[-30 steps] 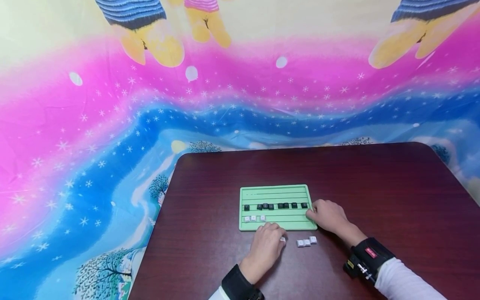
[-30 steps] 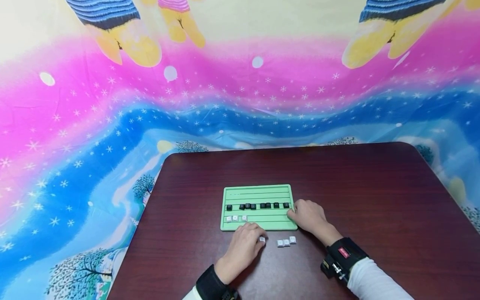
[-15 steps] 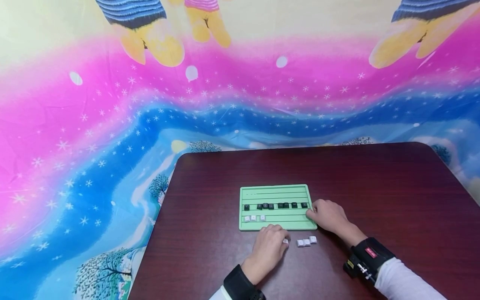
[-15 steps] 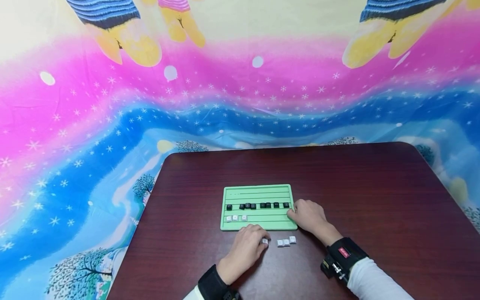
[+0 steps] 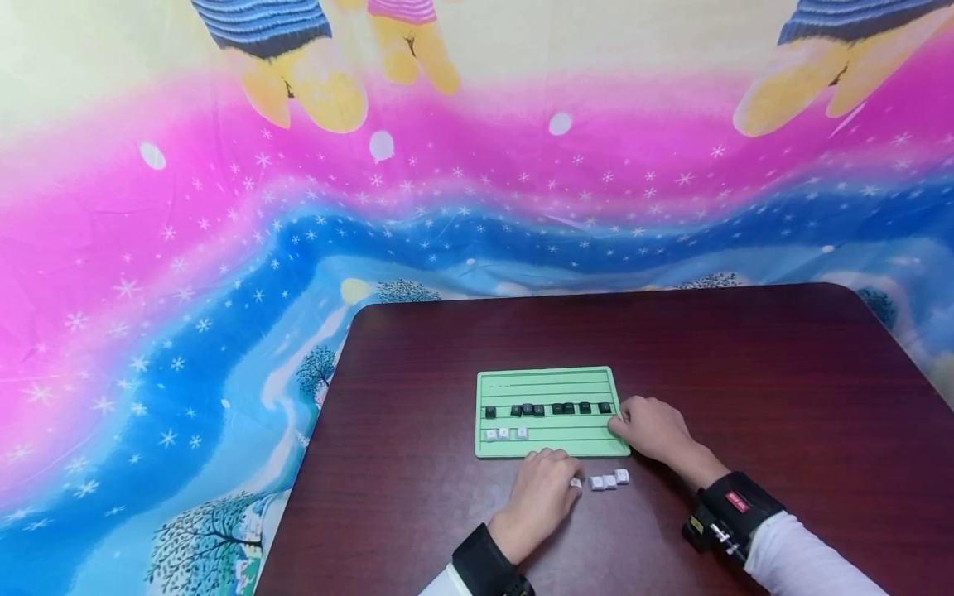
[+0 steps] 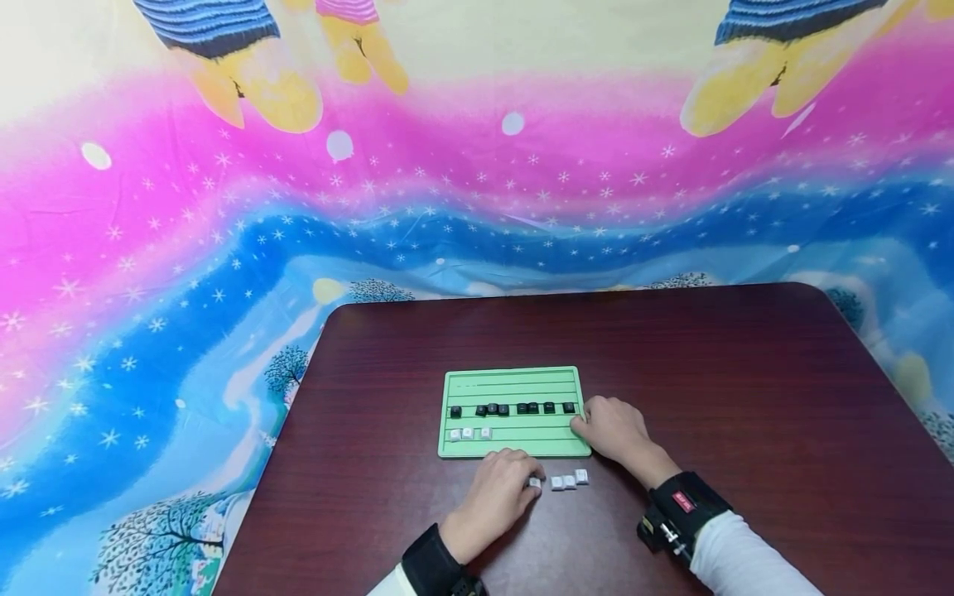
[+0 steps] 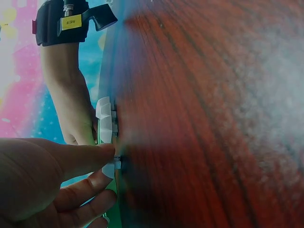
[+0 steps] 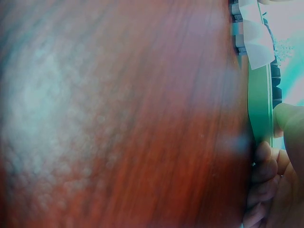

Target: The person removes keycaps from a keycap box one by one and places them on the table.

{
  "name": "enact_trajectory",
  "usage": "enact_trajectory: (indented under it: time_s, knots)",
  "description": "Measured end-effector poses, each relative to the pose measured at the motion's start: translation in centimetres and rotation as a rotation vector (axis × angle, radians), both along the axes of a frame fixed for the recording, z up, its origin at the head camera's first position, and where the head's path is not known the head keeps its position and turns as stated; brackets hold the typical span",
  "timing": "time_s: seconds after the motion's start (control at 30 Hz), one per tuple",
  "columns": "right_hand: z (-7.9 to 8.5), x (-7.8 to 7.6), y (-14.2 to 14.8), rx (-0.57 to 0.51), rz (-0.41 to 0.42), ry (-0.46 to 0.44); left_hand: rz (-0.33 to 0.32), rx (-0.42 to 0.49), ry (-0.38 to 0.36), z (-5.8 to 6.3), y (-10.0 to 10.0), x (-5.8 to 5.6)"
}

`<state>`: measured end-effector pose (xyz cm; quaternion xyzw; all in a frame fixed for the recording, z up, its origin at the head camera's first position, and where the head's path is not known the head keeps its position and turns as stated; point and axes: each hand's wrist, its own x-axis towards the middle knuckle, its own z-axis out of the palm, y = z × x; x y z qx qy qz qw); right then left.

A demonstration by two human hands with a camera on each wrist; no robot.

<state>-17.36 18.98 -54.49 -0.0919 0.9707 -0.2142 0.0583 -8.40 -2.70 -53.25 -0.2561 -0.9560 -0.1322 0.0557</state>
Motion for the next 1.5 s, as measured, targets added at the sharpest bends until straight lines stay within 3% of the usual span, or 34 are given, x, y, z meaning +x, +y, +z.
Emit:
enact_trajectory:
  time_s: [1.5]
  knots:
    - [0.2, 0.05, 0.01, -0.005, 0.007, 0.004, -0.018, -0.021, 0.071, -0.16, 0.68, 0.11]
